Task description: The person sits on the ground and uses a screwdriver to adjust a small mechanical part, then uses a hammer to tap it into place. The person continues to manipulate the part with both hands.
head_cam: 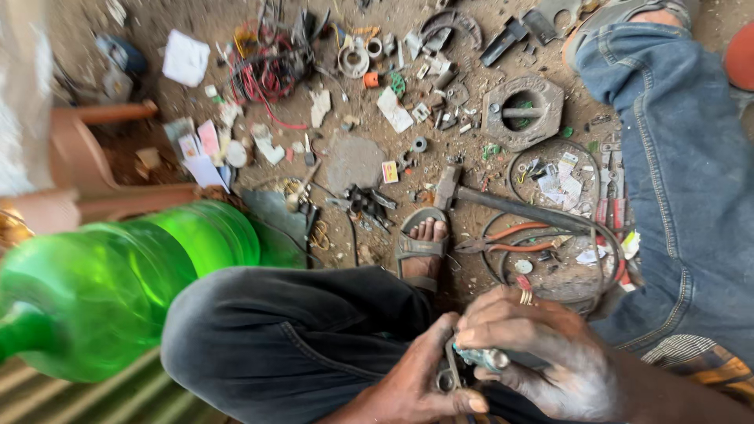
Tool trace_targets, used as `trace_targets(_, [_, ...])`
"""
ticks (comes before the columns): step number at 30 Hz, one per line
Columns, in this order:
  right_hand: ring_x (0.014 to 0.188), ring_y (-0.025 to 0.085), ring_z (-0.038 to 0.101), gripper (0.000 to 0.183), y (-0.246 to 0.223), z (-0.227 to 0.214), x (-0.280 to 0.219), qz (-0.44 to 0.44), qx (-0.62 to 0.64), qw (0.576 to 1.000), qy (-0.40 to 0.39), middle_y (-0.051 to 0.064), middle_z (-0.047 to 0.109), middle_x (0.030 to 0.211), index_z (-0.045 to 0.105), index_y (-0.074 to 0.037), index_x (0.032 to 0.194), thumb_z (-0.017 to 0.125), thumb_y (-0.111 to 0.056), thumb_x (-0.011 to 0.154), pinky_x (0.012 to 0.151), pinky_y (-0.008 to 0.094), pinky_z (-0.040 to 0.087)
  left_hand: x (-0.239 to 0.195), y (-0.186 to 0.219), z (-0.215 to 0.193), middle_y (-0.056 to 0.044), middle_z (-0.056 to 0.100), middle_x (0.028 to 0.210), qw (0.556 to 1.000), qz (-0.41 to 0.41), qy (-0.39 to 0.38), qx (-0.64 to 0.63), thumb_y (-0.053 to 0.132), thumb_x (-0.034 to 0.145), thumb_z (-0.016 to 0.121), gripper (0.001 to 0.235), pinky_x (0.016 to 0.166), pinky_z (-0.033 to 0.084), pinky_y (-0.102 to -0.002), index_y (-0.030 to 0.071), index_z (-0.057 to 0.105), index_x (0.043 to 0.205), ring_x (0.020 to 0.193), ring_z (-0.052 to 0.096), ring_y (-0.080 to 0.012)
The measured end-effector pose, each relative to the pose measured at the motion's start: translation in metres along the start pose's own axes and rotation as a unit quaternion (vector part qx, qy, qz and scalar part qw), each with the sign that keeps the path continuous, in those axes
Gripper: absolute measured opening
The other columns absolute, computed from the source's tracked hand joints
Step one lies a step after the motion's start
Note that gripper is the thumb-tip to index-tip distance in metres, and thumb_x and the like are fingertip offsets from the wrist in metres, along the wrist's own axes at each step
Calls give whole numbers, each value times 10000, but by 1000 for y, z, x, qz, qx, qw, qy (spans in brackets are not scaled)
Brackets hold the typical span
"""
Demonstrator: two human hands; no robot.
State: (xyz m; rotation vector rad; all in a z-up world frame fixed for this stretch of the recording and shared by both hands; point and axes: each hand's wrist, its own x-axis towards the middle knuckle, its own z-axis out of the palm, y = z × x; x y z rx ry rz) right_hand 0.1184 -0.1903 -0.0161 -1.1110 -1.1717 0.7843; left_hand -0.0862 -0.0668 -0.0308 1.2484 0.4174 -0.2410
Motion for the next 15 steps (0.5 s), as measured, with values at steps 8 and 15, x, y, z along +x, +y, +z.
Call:
trace_targets(8, [1060,298,781,374,7,29,-10,2,7,998,67,205,719,1133,570,14,1313,725,-50,978,883,394,697,-3,-7,-7,-74,537,1102,1000,3,-13,-18,568,928,789,700,956,493,-337,35,489,1268,1026,514,-135])
trace_targets(15, [1014,276,796,429,11,44,-10,17,-30,993,117,188,721,1105,572,44,1294,765,-114,945,831,348,691,-9,-8,-11,-99,572,1230,995,-59,-26,-81,566,894,765,811,1011,503,-335,-5,468,1388,1201,559,-167])
